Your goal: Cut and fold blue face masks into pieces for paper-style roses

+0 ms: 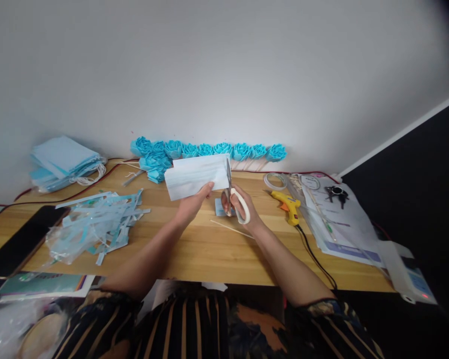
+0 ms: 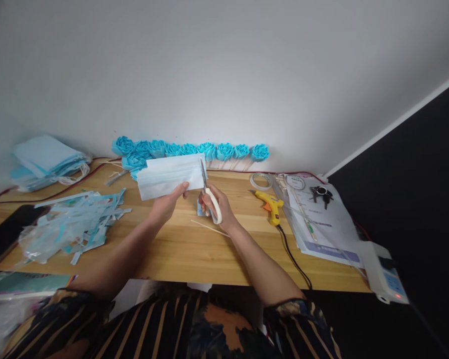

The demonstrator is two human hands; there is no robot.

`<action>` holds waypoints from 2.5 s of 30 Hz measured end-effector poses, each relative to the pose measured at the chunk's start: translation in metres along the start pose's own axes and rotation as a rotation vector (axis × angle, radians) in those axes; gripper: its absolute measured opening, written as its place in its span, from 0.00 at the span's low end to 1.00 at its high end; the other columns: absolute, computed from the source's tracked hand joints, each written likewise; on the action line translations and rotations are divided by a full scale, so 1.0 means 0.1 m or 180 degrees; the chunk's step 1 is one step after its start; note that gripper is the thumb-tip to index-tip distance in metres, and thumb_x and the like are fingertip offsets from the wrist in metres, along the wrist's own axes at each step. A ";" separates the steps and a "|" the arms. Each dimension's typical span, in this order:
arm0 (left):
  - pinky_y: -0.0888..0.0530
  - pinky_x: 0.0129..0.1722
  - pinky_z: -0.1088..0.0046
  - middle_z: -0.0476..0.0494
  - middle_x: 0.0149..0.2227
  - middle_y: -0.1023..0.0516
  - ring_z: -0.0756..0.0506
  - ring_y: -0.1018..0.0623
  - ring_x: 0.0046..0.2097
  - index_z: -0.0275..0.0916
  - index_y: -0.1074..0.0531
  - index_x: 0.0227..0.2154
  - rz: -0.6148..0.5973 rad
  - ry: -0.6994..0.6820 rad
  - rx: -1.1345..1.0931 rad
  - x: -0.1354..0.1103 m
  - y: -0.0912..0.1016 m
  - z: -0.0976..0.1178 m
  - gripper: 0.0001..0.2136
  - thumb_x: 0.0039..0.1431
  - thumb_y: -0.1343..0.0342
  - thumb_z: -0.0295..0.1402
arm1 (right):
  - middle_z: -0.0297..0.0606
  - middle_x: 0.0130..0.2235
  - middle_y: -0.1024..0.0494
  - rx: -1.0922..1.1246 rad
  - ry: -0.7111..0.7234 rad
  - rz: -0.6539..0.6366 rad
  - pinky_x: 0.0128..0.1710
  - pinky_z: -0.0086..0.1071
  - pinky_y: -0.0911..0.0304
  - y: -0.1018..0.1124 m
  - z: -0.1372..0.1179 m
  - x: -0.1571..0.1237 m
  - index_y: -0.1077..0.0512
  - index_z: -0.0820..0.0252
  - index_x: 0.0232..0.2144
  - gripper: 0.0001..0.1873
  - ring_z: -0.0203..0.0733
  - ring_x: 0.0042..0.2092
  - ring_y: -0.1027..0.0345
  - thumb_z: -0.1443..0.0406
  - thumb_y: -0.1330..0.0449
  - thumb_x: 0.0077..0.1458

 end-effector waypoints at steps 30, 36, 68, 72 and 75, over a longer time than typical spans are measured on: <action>0.31 0.44 0.69 0.49 0.23 0.31 0.46 0.29 0.31 0.42 0.37 0.14 0.0017 -0.0037 -0.0125 0.01 0.01 -0.01 0.19 0.54 0.40 0.44 | 0.28 0.21 0.33 0.0334 -0.0146 0.0252 0.15 0.24 0.49 0.01 0.06 -0.01 0.33 0.60 0.26 0.25 0.28 0.18 0.42 0.44 0.36 0.52; 0.30 0.43 0.69 0.49 0.23 0.30 0.47 0.29 0.31 0.41 0.37 0.14 0.0005 -0.0076 -0.0196 0.02 0.00 -0.02 0.19 0.54 0.40 0.44 | 0.28 0.20 0.33 0.0340 -0.0213 0.0313 0.15 0.24 0.50 0.00 0.07 0.00 0.33 0.59 0.25 0.25 0.28 0.17 0.43 0.44 0.35 0.51; 0.28 0.37 0.68 0.49 0.22 0.28 0.47 0.28 0.29 0.40 0.32 0.18 0.0102 -0.0018 -0.0607 -0.01 -0.10 -0.14 0.16 0.49 0.36 0.44 | 0.29 0.23 0.31 0.0001 0.0245 0.0373 0.22 0.28 0.44 0.07 0.01 0.01 0.31 0.57 0.36 0.27 0.32 0.22 0.39 0.40 0.41 0.54; 0.29 0.37 0.68 0.49 0.22 0.28 0.47 0.28 0.29 0.40 0.32 0.19 -0.0008 -0.0064 -0.0606 -0.01 -0.13 -0.16 0.15 0.50 0.36 0.44 | 0.28 0.22 0.32 0.0088 0.0279 0.0373 0.22 0.28 0.43 0.08 0.05 0.01 0.31 0.57 0.38 0.28 0.33 0.22 0.39 0.40 0.40 0.54; 0.29 0.37 0.68 0.49 0.22 0.27 0.47 0.27 0.29 0.40 0.32 0.20 -0.0001 -0.0053 -0.0609 -0.01 -0.13 -0.17 0.15 0.50 0.36 0.44 | 0.27 0.22 0.32 0.0101 0.0190 0.0398 0.21 0.28 0.43 0.09 0.08 0.01 0.32 0.57 0.38 0.29 0.33 0.22 0.40 0.39 0.40 0.52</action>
Point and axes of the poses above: each hand's wrist, its own x-axis towards the middle knuckle, its own y-axis out of the back of the hand, z = x × y, the point moved 5 cm from there along x, towards the middle knuckle
